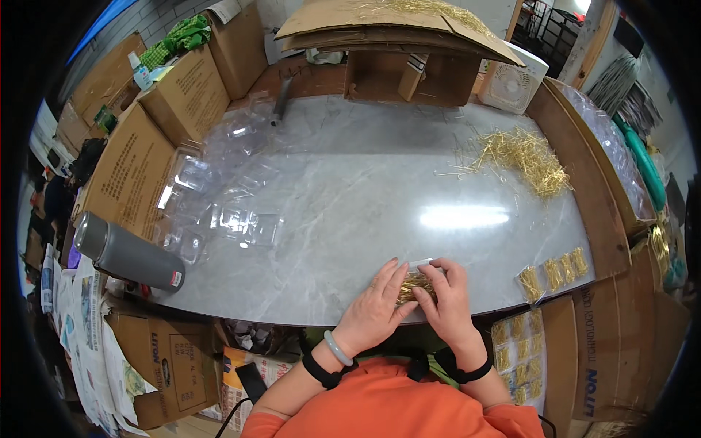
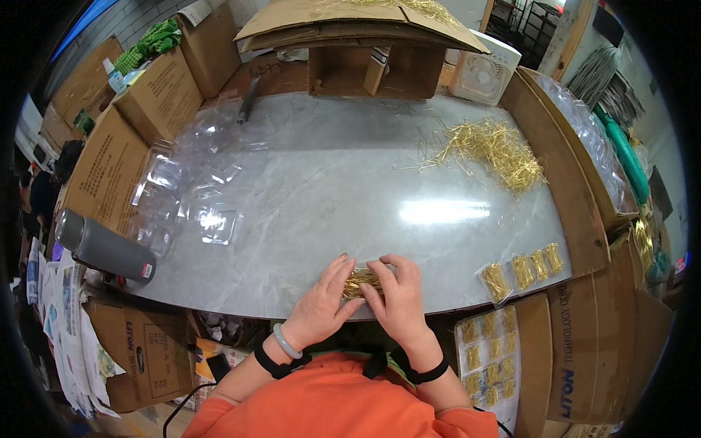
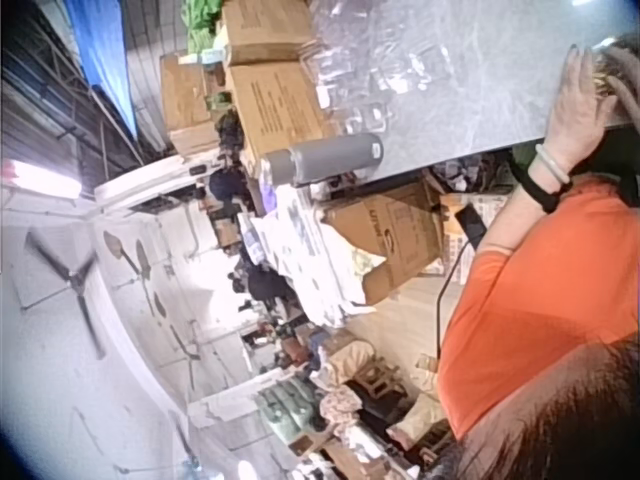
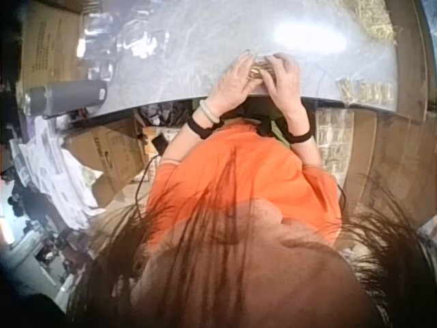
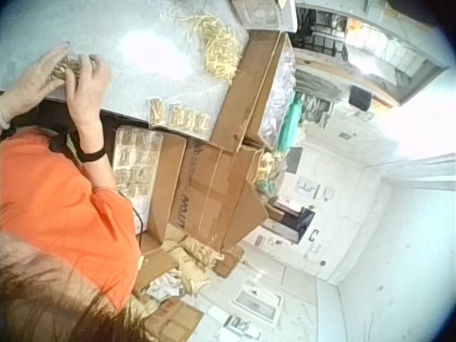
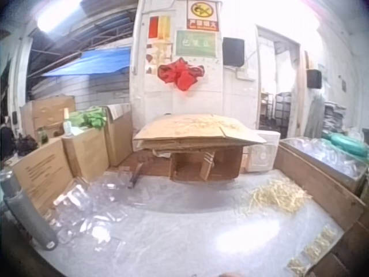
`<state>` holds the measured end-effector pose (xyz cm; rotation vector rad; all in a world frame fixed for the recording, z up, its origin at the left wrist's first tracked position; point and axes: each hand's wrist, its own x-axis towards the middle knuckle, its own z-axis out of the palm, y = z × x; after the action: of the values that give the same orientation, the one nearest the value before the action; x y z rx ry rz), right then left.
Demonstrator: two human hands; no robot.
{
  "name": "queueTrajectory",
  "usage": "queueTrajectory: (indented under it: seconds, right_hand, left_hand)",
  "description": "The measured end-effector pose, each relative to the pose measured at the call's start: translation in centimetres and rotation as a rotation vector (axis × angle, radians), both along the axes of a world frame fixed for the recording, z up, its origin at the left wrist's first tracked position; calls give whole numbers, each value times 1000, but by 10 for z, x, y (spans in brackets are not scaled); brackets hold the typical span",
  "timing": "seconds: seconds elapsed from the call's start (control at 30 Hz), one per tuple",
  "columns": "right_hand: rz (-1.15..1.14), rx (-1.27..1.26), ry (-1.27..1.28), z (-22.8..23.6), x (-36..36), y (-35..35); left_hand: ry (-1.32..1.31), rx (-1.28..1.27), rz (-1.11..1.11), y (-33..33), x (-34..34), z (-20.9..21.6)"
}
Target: Sorting and bagging small gold wire ties at a warehouse workstation.
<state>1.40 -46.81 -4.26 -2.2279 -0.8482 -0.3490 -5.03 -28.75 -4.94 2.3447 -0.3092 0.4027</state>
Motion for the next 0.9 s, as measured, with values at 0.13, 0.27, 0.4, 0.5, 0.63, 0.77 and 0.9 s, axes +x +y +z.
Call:
queueTrajectory:
  seconds: [0.13,0.27,0.4,0.5,0.63,0.77,0.9]
  right_hand:
    - [-7,65,24,1,0,0]
    - [84,8,-98,14,11,10]
    - [83,-82,-123,24,17,21]
    - [34,-25,-64,24,19,28]
    - [-2,8,6,16,24,32]
    - [26,-2,59,17,26,35]
    - [26,-5,22,14,24,36]
  left_hand:
    - [77,-183,-50,7,-2,0]
    - [97,-217,-63,9,0,-4]
    - [57,-216,-62,9,1,-6]
    - [32,-225,-66,9,2,-6]
    - [26,-238,-88,9,3,-7]
    - [-43,-253,-80,7,3,-7]
    - [-81,-275,-101,8,4,-13]
